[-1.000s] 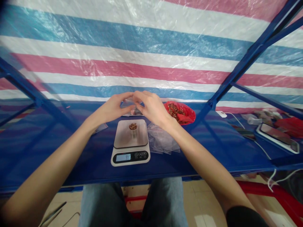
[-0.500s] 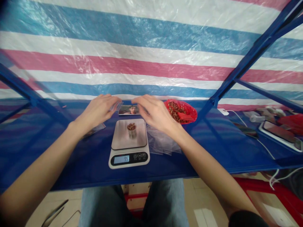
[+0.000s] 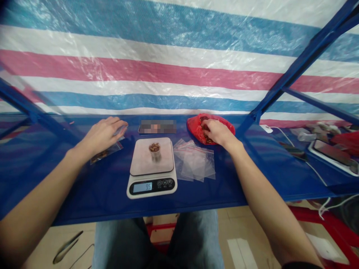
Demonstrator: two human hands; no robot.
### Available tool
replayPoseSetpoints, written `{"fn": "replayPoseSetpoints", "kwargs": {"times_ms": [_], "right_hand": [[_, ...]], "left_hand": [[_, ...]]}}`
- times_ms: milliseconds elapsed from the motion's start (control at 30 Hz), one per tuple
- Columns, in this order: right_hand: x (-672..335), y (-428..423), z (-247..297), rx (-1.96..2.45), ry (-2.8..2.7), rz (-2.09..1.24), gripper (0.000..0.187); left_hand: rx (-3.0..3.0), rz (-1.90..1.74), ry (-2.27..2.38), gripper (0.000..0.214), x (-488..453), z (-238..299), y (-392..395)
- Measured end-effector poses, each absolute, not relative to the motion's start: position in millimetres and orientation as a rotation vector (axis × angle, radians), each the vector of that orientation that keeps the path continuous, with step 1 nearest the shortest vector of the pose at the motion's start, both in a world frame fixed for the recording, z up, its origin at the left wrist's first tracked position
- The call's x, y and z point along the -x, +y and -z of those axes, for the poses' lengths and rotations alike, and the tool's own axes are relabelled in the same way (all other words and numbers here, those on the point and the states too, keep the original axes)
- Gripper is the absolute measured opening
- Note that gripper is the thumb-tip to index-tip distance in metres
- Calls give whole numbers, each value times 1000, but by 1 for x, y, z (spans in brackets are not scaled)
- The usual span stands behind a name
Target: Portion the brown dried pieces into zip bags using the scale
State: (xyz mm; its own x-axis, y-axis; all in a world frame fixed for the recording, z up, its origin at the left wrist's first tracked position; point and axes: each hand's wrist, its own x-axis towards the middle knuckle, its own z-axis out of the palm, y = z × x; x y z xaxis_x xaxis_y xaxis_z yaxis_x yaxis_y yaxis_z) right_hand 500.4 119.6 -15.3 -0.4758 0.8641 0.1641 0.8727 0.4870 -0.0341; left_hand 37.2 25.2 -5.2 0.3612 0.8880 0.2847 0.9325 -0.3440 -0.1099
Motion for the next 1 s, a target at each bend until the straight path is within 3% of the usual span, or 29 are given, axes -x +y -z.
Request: {"fn": "replayPoseSetpoints", "kwargs": {"times_ms": [133, 467, 767, 1000], "right_hand": [[-489, 117, 20, 1570, -2553, 204, 23], [-478, 98, -15, 1386, -2244, 118, 12], [-372, 27, -39, 804, -2161, -610, 5], [-349, 9, -42, 668, -2354, -641, 8]], "left_hand": [[2401, 233, -1587, 42, -40, 8, 26], [2450, 279, -1558, 42, -42, 9, 26], [2463, 316, -1594, 40, -42, 9, 27], [2456, 298, -1602, 41, -42, 8, 26]]}}
